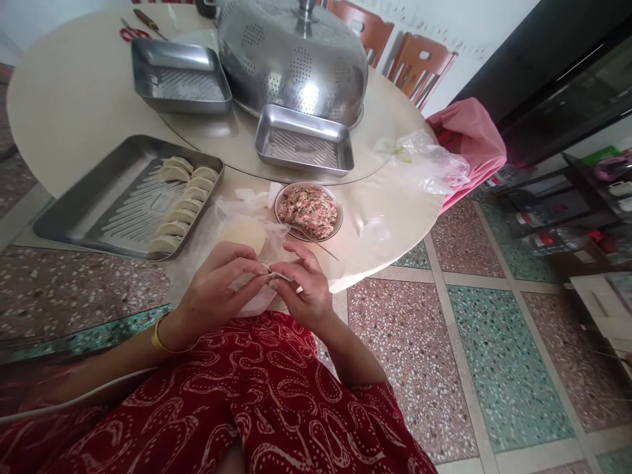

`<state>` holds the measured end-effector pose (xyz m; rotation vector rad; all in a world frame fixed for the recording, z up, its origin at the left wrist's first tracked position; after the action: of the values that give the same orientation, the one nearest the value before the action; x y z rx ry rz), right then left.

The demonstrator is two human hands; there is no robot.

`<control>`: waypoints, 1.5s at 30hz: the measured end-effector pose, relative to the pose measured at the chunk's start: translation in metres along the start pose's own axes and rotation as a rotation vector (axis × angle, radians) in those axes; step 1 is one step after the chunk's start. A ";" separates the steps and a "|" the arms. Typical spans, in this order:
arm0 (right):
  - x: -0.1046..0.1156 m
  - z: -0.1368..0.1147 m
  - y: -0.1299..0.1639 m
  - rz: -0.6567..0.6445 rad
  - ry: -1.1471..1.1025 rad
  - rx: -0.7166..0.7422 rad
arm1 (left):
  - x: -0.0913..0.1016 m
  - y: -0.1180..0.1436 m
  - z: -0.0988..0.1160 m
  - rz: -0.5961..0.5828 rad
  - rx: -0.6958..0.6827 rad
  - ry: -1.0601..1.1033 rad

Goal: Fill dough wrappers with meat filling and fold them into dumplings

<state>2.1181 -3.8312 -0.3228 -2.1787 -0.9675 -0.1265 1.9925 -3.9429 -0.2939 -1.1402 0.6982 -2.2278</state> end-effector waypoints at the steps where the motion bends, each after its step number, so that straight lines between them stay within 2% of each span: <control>1: 0.000 0.000 0.000 -0.009 0.007 -0.008 | 0.000 0.000 0.001 0.001 -0.008 0.002; 5: 0.002 -0.001 0.000 0.014 0.006 -0.001 | 0.003 0.000 0.003 -0.016 -0.019 0.054; 8: 0.002 0.000 0.001 0.034 -0.018 0.000 | 0.007 -0.002 -0.002 -0.038 0.066 0.112; 11: 0.002 -0.001 0.001 0.038 0.004 0.013 | 0.006 -0.005 -0.011 -0.133 0.199 0.160; 14: 0.002 -0.002 0.002 0.036 0.039 0.029 | 0.004 -0.006 -0.015 -0.206 0.219 0.173; 20: 0.000 -0.002 0.001 0.033 0.042 0.038 | 0.006 -0.009 -0.007 -0.098 0.028 0.109; 24: 0.000 -0.003 -0.001 0.040 0.012 0.060 | 0.009 -0.009 -0.003 -0.106 0.010 0.111; 29: 0.000 -0.005 -0.003 0.076 -0.001 0.086 | 0.011 -0.006 -0.005 -0.109 0.041 0.108; 37: -0.002 -0.003 -0.003 0.055 0.024 0.087 | 0.010 -0.001 -0.010 -0.156 0.202 0.104; 41: -0.004 -0.005 -0.003 -0.025 0.038 0.093 | 0.009 -0.003 -0.011 -0.172 0.276 0.091; 45: -0.004 -0.007 -0.003 -0.106 0.048 0.091 | 0.009 -0.005 -0.009 -0.197 0.286 0.175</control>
<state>2.1143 -3.8371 -0.3177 -2.0337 -1.0416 -0.1808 1.9798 -3.9435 -0.2906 -0.9128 0.3279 -2.5170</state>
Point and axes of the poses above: each hand's wrist, its own y-axis away from the middle knuckle, its own x-axis out of the back of the hand, z = x × y, the point moved 3 cm from there along -y, towards the middle knuckle, and after that the axes turned 1 degree about y, right-handed, at the moved point
